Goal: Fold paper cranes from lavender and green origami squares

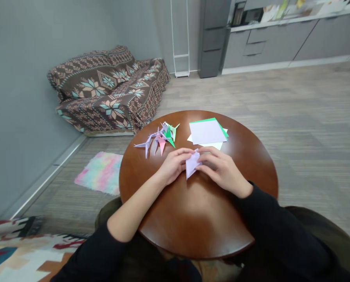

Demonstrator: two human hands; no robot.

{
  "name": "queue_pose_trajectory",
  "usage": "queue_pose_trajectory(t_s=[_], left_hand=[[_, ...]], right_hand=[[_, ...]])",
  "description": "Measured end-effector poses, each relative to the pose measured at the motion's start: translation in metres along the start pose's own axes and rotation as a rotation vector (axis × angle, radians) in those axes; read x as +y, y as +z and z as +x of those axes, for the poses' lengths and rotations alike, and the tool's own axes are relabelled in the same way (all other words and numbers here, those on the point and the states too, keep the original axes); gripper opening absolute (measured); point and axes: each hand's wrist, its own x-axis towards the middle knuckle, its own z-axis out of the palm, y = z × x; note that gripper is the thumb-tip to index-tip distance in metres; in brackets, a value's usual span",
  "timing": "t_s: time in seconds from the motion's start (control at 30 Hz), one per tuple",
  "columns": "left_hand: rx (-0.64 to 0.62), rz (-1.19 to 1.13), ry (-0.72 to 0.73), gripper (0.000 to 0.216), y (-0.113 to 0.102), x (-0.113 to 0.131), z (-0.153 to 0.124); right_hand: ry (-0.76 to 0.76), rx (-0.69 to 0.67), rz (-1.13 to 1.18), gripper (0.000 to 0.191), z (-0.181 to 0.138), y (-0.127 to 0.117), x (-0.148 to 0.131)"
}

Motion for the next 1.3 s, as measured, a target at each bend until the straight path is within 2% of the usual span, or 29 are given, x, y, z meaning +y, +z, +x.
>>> queue_pose_trajectory(t_s=[0.1, 0.2, 0.47, 0.63, 0.73, 0.87, 0.97, 1.03, 1.1, 1.2, 1.3], left_hand=[[-0.122, -0.121, -0.062, 0.026, 0.000, 0.003, -0.001], [-0.182, -0.162, -0.094, 0.034, -0.001, 0.006, -0.002], [-0.131, -0.081, -0.092, 0.029, 0.000, 0.002, -0.001], [-0.067, 0.012, -0.029, 0.038, 0.001, -0.001, 0.000], [-0.086, 0.053, 0.007, 0.039, 0.002, -0.002, -0.001], [-0.172, 0.118, 0.017, 0.049, 0.004, -0.003, -0.002], [-0.172, 0.151, 0.026, 0.064, 0.003, -0.005, -0.001], [-0.125, 0.152, 0.043, 0.071, 0.001, -0.006, 0.000], [-0.081, 0.153, 0.070, 0.067, -0.001, -0.008, 0.001], [-0.089, 0.176, 0.087, 0.045, -0.001, -0.008, 0.002], [-0.084, 0.287, 0.167, 0.031, 0.003, -0.006, 0.001]], right_hand=[[0.042, 0.094, 0.032, 0.006, 0.001, 0.000, 0.004], [0.044, 0.125, 0.062, 0.005, 0.001, 0.001, 0.008], [0.019, 0.109, 0.085, 0.006, 0.001, 0.000, 0.010], [0.045, 0.061, 0.058, 0.010, 0.001, 0.000, 0.007], [0.116, 0.119, 0.050, 0.013, 0.003, 0.001, 0.006], [0.263, 0.183, 0.098, 0.022, 0.003, 0.004, 0.007], [0.400, 0.190, 0.220, 0.014, 0.002, 0.007, 0.008], [0.494, 0.210, 0.302, 0.030, 0.002, 0.009, 0.007], [0.551, 0.174, 0.386, 0.043, 0.002, 0.009, 0.006], [0.542, 0.091, 0.477, 0.028, 0.003, 0.008, 0.003], [0.472, 0.125, 0.437, 0.019, 0.003, 0.006, 0.002]])
